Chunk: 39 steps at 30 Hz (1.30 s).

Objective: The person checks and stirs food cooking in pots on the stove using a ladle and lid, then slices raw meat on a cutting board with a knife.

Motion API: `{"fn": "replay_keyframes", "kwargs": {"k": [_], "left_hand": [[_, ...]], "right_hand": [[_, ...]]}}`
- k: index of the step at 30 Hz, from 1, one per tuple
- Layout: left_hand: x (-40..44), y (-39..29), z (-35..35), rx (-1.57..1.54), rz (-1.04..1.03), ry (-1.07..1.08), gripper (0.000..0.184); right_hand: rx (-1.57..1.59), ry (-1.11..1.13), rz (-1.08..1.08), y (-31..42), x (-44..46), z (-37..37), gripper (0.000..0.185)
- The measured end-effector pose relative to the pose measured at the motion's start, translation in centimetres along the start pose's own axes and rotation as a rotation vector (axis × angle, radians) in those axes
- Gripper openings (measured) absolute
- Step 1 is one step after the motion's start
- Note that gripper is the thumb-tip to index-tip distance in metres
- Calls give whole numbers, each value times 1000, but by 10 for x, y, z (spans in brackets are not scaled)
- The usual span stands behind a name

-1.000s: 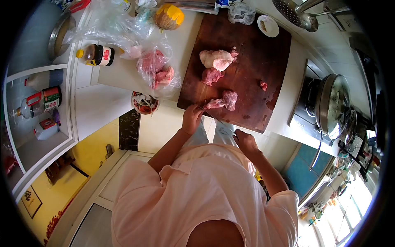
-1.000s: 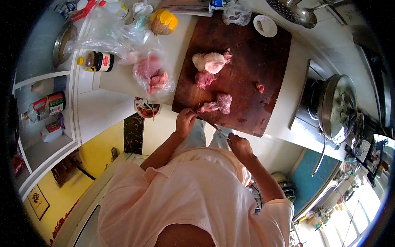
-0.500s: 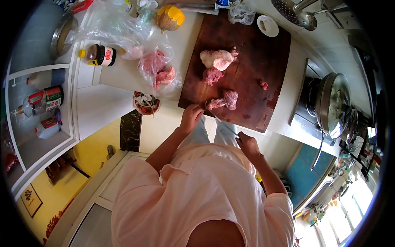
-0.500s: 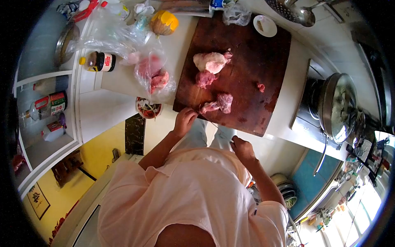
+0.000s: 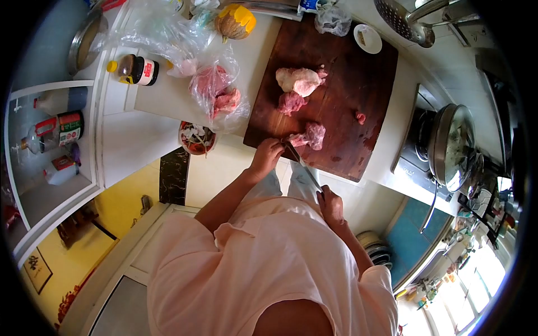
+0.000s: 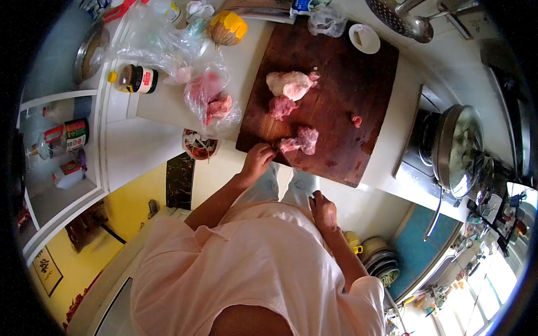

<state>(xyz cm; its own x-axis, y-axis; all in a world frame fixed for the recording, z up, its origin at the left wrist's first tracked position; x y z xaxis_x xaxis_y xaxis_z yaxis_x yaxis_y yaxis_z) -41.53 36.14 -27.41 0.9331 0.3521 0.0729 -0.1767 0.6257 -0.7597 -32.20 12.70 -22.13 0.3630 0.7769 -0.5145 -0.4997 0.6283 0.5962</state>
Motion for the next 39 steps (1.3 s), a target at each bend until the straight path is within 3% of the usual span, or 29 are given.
{"fn": "replay_keyframes", "kwargs": {"k": [8,18,31,39], "left_hand": [[6,-13,23,28,-29,-117,12],[9,-1,5,10,6,-50,23],[-5,3,15,7,26,-15,17],[-8,6,13,6,57,16,17]], "right_hand": [[119,46,7,1,3,2,15],[148,61,-44,14,-1,9,16],[48,57,50,21,12,4,16],[-91,0,153,60,80,-5,18]]}}
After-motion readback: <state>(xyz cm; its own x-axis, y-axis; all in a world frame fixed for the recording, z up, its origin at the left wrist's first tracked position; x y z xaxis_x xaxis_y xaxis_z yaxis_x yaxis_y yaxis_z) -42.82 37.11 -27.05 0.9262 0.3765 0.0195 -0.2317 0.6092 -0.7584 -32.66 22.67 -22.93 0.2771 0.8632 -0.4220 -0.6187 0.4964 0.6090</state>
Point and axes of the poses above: each hand's wrist, its own x-axis towards the middle knuckle, its own z-axis out of the back of the hand, y = z × x, the point moved 6 cm from there along x, towards the middle knuckle, and after that the axes turned 11 degrees about y, right-handed, at the moved point
